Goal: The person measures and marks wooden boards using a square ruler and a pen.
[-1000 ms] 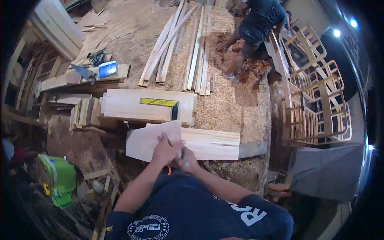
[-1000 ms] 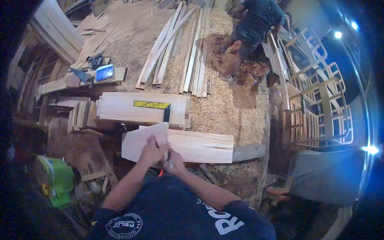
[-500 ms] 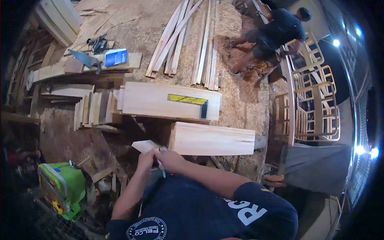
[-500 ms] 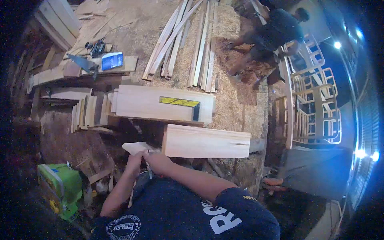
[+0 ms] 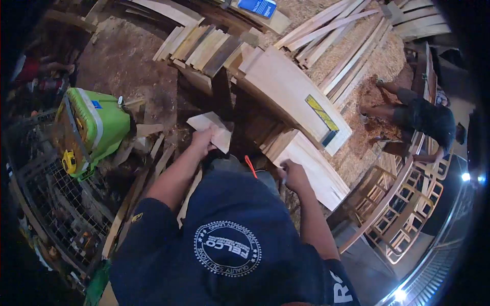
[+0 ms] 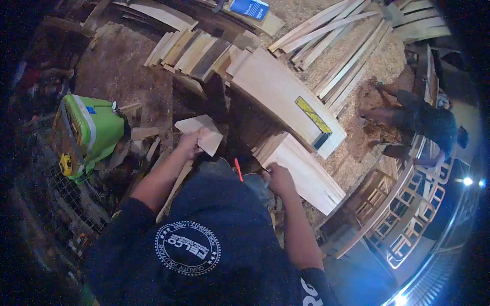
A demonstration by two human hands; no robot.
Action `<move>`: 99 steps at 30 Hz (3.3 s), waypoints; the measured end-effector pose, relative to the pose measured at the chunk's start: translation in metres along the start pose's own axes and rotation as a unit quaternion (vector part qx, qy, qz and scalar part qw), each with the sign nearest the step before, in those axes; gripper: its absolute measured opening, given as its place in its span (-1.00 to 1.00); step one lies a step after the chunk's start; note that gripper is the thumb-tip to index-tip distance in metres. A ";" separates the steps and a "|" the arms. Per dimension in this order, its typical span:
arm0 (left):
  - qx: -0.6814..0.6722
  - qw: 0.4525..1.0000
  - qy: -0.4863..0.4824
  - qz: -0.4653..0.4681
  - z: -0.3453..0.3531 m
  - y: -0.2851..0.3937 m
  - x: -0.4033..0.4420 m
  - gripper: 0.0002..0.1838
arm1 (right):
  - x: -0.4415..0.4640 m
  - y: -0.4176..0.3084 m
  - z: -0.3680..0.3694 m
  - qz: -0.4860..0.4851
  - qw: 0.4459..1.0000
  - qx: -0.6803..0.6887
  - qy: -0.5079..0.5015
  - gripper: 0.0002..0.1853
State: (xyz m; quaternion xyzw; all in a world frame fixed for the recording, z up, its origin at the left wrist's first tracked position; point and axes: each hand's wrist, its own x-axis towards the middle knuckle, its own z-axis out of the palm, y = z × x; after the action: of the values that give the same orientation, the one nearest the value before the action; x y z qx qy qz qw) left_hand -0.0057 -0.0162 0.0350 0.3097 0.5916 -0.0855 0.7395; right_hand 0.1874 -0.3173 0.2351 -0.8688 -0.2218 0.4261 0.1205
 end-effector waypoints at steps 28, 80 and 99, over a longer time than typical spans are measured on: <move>-0.187 0.966 0.098 0.149 -0.027 0.171 0.119 -0.45 | -0.062 0.085 0.063 0.148 0.976 0.152 0.036 -0.70; 0.294 0.923 -0.088 0.231 0.194 0.162 0.033 -0.33 | -0.051 0.172 0.105 0.185 0.870 0.257 0.377 -0.67; 0.357 0.893 -0.133 0.238 0.155 0.062 -0.063 -0.43 | 0.084 0.240 -0.043 0.321 0.850 0.040 0.416 -0.72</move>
State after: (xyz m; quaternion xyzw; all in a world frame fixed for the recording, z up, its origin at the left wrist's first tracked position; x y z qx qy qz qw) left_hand 0.1349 -0.0686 0.1324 0.6701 0.3261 -0.1523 0.6492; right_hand 0.3345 -0.4864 0.1079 -0.9820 0.1573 0.0485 0.0923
